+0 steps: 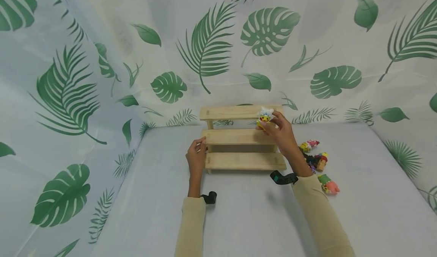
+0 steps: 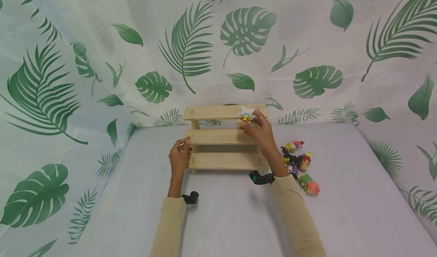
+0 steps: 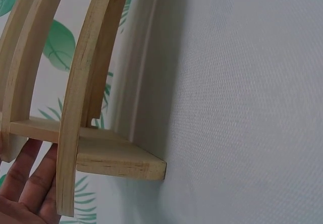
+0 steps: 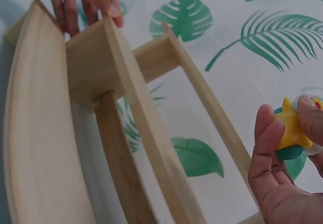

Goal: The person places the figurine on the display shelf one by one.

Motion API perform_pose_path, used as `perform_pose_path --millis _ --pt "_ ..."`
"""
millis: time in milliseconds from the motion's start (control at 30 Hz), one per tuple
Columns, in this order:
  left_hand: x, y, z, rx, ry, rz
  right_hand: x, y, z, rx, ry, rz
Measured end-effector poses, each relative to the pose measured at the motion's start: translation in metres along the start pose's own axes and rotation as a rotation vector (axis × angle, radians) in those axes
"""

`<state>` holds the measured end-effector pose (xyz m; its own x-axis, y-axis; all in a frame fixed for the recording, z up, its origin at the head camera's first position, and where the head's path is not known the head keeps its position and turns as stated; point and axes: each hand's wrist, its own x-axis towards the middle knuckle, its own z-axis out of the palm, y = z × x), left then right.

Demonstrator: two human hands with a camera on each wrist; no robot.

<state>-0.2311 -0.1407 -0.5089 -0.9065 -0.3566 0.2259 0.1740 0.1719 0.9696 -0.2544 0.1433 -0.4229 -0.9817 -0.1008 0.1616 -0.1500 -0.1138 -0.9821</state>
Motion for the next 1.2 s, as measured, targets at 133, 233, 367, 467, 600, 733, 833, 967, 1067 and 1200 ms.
perform_pose_path --millis 133,233,367,467,600,733,833,967,1067,1200 --pt "0.001 0.000 0.001 0.024 0.003 -0.009 0.011 -0.002 0.011 -0.050 -0.023 -0.031" --pt "0.001 0.000 0.001 0.040 0.008 -0.012 0.016 -0.006 0.021 -0.109 -0.033 -0.050" --pt "0.001 0.000 0.000 0.048 0.009 -0.011 0.025 -0.008 0.037 -0.194 -0.047 -0.113" --pt "0.001 0.000 0.000 0.043 0.017 -0.007 0.036 -0.006 0.047 -0.260 -0.046 -0.159" --pt "0.002 -0.001 0.000 0.025 0.020 -0.006 0.045 -0.008 0.059 -0.310 -0.029 -0.157" --pt "0.001 -0.002 0.000 0.020 0.014 -0.002 0.042 -0.020 0.072 -0.338 -0.035 -0.175" --pt "0.000 -0.002 0.000 0.023 0.018 0.005 0.038 -0.030 0.081 -0.364 -0.050 -0.194" --pt "0.000 -0.003 0.001 0.023 0.023 0.006 0.036 -0.036 0.090 -0.394 -0.061 -0.175" --pt "0.001 -0.003 0.002 0.013 0.019 0.005 0.037 -0.038 0.094 -0.419 -0.075 -0.163" --pt "-0.002 0.010 0.000 -0.002 0.011 0.013 0.047 -0.031 0.097 -0.424 -0.116 -0.169"
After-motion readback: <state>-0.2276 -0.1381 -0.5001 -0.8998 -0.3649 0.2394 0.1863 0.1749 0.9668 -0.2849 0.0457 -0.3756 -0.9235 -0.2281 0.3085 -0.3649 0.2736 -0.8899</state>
